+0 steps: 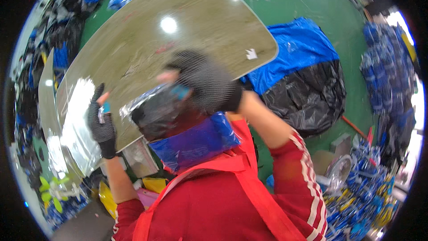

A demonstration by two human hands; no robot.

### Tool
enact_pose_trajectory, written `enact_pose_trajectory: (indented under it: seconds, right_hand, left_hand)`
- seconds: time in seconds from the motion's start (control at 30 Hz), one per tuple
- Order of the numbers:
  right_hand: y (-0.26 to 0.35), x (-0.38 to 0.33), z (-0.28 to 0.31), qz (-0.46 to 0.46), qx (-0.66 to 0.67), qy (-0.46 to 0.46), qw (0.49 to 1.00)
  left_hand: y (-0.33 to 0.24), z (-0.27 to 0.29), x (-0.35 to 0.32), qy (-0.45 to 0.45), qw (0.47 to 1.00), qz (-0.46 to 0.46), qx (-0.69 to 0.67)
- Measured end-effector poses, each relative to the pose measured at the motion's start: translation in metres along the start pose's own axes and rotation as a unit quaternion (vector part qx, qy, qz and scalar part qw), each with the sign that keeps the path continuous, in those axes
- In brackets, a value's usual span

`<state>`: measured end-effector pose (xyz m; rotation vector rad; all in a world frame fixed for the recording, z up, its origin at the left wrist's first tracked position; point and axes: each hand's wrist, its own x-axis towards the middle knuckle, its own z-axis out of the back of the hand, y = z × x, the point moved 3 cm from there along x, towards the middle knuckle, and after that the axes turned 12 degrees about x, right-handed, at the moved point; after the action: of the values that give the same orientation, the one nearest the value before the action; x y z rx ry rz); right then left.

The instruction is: The person repeatedly folds blue and black tarps on a table and places each folded unit into a clear plastic bag. The person handles the tarps one at a time, aligning edges and smoothing the folds before bagging them.

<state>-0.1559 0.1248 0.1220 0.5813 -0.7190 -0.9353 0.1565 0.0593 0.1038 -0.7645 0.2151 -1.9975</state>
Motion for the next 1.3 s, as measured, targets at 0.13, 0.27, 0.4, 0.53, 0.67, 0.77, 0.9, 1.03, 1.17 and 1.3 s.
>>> enact_pose_trajectory:
  seconds: [0.13,0.27,0.4,0.53,0.67,0.77,0.9,1.03,1.17,1.3]
  right_hand:
    - [-0.069,-0.051,-0.070,-0.004,-0.084,-0.177,0.981]
    - [-0.191,-0.215,-0.082,-0.215,0.167,-0.575,0.772]
    - [-0.314,-0.280,-0.104,-0.560,-0.161,-0.357,0.730]
    - [-0.452,-0.262,-0.159,-0.678,-0.080,-0.212,0.699]
    - [-0.518,-0.257,-0.155,-0.662,-0.040,-0.146,0.734]
    - [-0.493,-0.280,-0.066,-0.645,0.067,-0.277,0.709]
    - [-0.373,-0.307,0.119,-0.361,0.160,-0.547,0.738]
    - [-0.214,-0.239,0.183,-0.183,0.121,-0.290,0.932]
    - [-0.045,-0.143,0.098,0.061,0.325,0.000,0.944]
    - [0.074,-0.085,-0.046,0.256,0.423,0.194,0.847]
  left_hand:
    - [0.006,-0.093,-0.051,0.088,0.967,0.179,-0.158]
    - [0.075,-0.098,-0.158,0.143,0.814,0.422,-0.373]
    - [0.161,-0.093,-0.116,0.273,0.888,0.264,-0.257]
    - [0.198,-0.098,0.062,0.165,0.867,0.354,-0.311]
    - [0.163,-0.083,0.209,0.123,0.874,0.323,-0.342]
    - [0.129,-0.100,0.240,0.149,0.832,0.281,-0.454]
    - [0.080,-0.167,0.193,0.394,0.765,0.083,-0.503]
    - [0.034,-0.216,0.152,0.460,0.820,0.027,-0.339]
    - [-0.028,-0.158,0.169,0.276,0.939,0.015,-0.206]
    - [-0.068,-0.070,0.203,0.412,0.819,0.162,-0.365]
